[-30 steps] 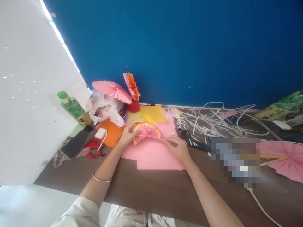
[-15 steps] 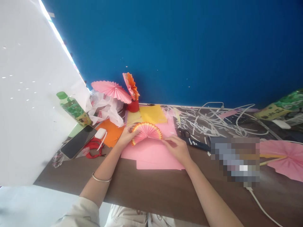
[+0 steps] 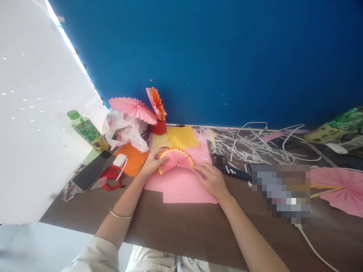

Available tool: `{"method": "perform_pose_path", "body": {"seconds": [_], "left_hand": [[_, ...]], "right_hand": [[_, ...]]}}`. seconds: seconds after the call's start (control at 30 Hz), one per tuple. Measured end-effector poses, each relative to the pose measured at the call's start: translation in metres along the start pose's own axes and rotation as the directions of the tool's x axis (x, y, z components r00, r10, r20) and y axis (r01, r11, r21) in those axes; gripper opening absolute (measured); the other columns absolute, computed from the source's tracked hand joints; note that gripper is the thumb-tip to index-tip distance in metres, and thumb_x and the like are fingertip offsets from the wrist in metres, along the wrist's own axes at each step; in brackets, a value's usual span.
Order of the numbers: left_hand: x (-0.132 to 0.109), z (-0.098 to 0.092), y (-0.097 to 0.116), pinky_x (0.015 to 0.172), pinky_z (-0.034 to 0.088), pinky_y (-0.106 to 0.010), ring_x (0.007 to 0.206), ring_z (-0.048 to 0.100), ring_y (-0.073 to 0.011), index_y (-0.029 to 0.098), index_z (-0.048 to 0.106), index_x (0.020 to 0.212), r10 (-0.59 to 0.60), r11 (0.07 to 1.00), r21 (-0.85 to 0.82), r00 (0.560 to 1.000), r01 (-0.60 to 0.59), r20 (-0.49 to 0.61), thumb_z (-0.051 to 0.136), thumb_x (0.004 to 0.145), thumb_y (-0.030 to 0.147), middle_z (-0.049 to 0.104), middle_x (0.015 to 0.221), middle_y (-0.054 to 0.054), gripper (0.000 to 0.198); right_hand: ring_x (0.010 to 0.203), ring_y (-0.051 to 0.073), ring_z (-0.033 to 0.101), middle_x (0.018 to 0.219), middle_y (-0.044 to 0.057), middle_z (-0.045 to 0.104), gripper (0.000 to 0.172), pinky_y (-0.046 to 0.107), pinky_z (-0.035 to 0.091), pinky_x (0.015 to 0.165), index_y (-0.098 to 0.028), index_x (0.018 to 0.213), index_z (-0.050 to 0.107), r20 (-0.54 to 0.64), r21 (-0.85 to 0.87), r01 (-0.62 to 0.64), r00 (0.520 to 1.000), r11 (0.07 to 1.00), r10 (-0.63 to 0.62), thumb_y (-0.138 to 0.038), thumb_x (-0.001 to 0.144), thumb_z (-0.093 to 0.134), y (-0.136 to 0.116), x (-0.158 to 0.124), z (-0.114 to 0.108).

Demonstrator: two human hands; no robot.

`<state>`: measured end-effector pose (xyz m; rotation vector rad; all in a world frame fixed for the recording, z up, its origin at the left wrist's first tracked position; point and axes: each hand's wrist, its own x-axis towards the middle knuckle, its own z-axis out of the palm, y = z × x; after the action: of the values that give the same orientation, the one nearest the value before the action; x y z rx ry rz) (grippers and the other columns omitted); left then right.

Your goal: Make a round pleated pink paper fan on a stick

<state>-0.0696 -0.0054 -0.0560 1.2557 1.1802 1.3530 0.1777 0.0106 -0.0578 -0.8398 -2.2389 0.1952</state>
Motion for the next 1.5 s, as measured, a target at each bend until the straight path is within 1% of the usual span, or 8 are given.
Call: {"method": "perform_pose_path", "body": {"seconds": [0.2,0.37,0.47,0.57,0.7,1.1,1.3,1.5], "left_hand": [[0.002,-0.001,-0.001,0.094,0.040,-0.035,0.111,0.051,-0.0247,0.017,0.064,0.103,0.000,0.997,0.073,1.000,-0.001,0.007,0.061,0.074,0.034,0.057,0.117,-0.009,0.034],[-0.007,0.001,0.013,0.091,0.039,-0.039,0.101,0.053,-0.0256,0.018,0.061,0.106,0.189,0.845,0.530,0.967,-0.071,-0.171,0.058,0.076,0.033,0.058,0.106,-0.011,0.034],[-0.014,0.009,0.027,0.095,0.035,-0.041,0.106,0.048,-0.0244,0.023,0.061,0.106,0.362,0.624,0.723,0.930,-0.297,0.069,0.055,0.078,0.028,0.053,0.112,-0.009,0.029],[-0.015,0.019,0.033,0.094,0.035,-0.041,0.109,0.044,-0.0241,0.024,0.063,0.098,0.335,0.501,0.713,0.870,-0.490,0.362,0.054,0.079,0.024,0.053,0.111,-0.008,0.021],[-0.010,0.028,0.030,0.088,0.038,-0.039,0.106,0.046,-0.0234,0.022,0.063,0.092,0.246,0.427,0.677,0.798,-0.599,0.550,0.049,0.080,0.014,0.054,0.107,-0.008,0.020],[-0.003,0.035,0.026,0.083,0.042,-0.033,0.091,0.054,-0.0193,0.014,0.060,0.086,0.076,0.189,0.762,0.783,-0.619,0.617,0.040,0.083,0.007,0.059,0.095,-0.009,0.022],[-0.003,0.042,0.036,0.078,0.043,-0.033,0.090,0.053,-0.0207,0.009,0.057,0.092,-0.019,-0.085,0.729,0.733,-0.679,0.680,0.042,0.081,0.003,0.057,0.096,-0.010,0.020],[-0.008,0.047,0.038,0.074,0.042,-0.032,0.088,0.053,-0.0207,0.008,0.056,0.092,-0.015,-0.168,0.663,0.674,-0.730,0.739,0.041,0.082,0.004,0.057,0.093,-0.010,0.019]], "right_hand": [[0.080,0.019,0.058,0.084,0.006,0.063,0.014,0.032,0.044,0.073,-0.020,0.084,0.060,0.034,-0.057,0.003,0.999,0.998,-0.001,-0.024,0.087,0.046,-0.002,0.002,-0.002],[0.081,0.019,0.058,0.083,0.006,0.063,0.015,0.033,0.042,0.074,-0.020,0.082,0.058,0.054,-0.105,0.035,0.998,0.994,-0.030,-0.023,0.088,0.044,-0.002,0.002,-0.003],[0.081,0.019,0.058,0.084,0.006,0.063,0.014,0.032,0.042,0.074,-0.020,0.082,0.057,0.063,-0.096,0.047,0.997,0.994,-0.041,-0.022,0.088,0.044,-0.001,0.000,-0.002],[0.081,0.018,0.057,0.085,0.006,0.062,0.013,0.032,0.042,0.074,-0.020,0.083,0.057,0.082,-0.073,0.035,0.996,0.997,-0.029,-0.023,0.088,0.045,0.001,-0.002,0.000],[0.080,0.018,0.056,0.086,0.006,0.062,0.014,0.032,0.042,0.074,-0.020,0.085,0.057,0.121,-0.055,0.003,0.993,0.998,0.004,-0.024,0.088,0.044,0.001,-0.003,0.000],[0.077,0.017,0.056,0.082,0.006,0.061,0.019,0.030,0.041,0.071,-0.019,0.082,0.057,0.145,-0.071,0.005,0.989,0.997,0.005,-0.026,0.090,0.042,-0.002,-0.003,-0.002],[0.079,0.017,0.055,0.085,0.006,0.060,0.016,0.030,0.041,0.072,-0.018,0.085,0.058,0.141,-0.095,0.007,0.990,0.995,0.007,-0.027,0.088,0.044,-0.006,-0.001,-0.005],[0.081,0.018,0.056,0.087,0.007,0.060,0.019,0.031,0.042,0.074,-0.017,0.087,0.060,0.138,-0.137,0.056,0.990,0.989,-0.037,-0.022,0.089,0.041,-0.013,0.002,-0.004]]}}
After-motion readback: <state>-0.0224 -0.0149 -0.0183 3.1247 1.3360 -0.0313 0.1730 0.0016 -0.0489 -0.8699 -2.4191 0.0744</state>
